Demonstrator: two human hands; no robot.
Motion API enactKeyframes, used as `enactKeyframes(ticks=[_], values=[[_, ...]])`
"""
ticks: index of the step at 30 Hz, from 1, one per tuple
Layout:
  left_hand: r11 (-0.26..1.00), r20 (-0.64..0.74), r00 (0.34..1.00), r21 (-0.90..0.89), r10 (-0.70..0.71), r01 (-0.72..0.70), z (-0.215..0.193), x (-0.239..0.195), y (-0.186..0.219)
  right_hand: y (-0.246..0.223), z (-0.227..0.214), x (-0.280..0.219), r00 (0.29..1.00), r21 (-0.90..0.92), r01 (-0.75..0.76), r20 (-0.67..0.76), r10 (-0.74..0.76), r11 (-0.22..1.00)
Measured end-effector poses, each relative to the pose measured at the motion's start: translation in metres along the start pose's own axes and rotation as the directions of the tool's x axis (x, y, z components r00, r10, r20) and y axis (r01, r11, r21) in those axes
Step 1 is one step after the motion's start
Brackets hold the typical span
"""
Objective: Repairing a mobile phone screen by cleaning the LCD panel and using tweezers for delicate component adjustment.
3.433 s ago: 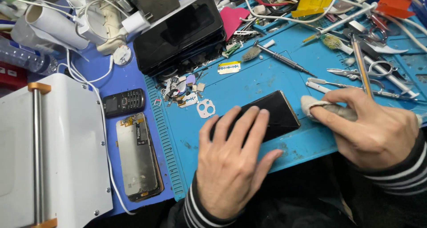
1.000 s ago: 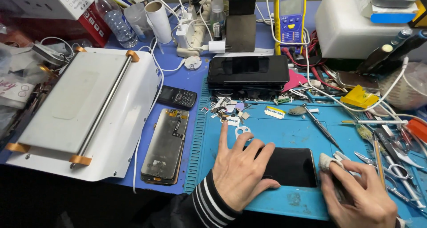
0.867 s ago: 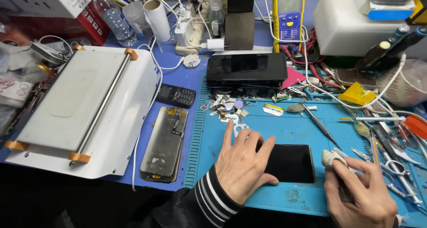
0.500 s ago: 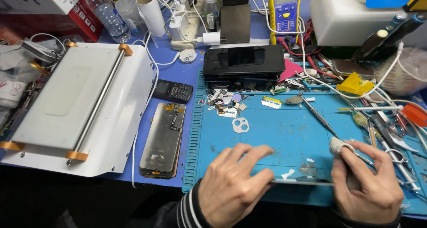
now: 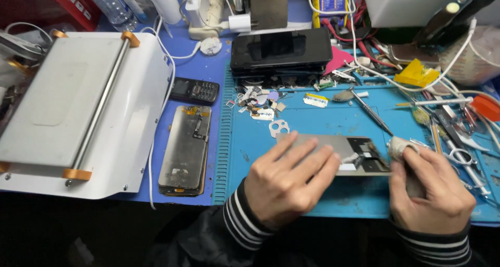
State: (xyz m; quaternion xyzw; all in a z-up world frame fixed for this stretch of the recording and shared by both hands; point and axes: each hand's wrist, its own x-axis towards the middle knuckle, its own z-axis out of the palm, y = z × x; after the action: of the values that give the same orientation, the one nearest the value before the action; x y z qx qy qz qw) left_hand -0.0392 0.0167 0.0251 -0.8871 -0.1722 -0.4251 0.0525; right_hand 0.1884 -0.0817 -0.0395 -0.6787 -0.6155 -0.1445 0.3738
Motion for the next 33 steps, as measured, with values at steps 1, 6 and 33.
enactKeyframes(ticks=[1,6,33], values=[[1.0,0.01,1.0,-0.015,-0.007,0.007,0.006,-0.005,-0.003,-0.003,-0.001,0.004,1.0,-0.006,-0.012,0.014,0.012,1.0],[0.993,0.341,0.933,0.013,-0.114,0.117,0.022,-0.031,-0.011,-0.011,-0.006,0.008,1.0,0.082,0.018,0.02,-0.019,0.996],[0.946,0.295,0.923,-0.131,-0.248,0.296,0.013,-0.037,0.028,-0.009,-0.001,0.0,0.984,0.156,0.083,0.14,-0.106,0.984]])
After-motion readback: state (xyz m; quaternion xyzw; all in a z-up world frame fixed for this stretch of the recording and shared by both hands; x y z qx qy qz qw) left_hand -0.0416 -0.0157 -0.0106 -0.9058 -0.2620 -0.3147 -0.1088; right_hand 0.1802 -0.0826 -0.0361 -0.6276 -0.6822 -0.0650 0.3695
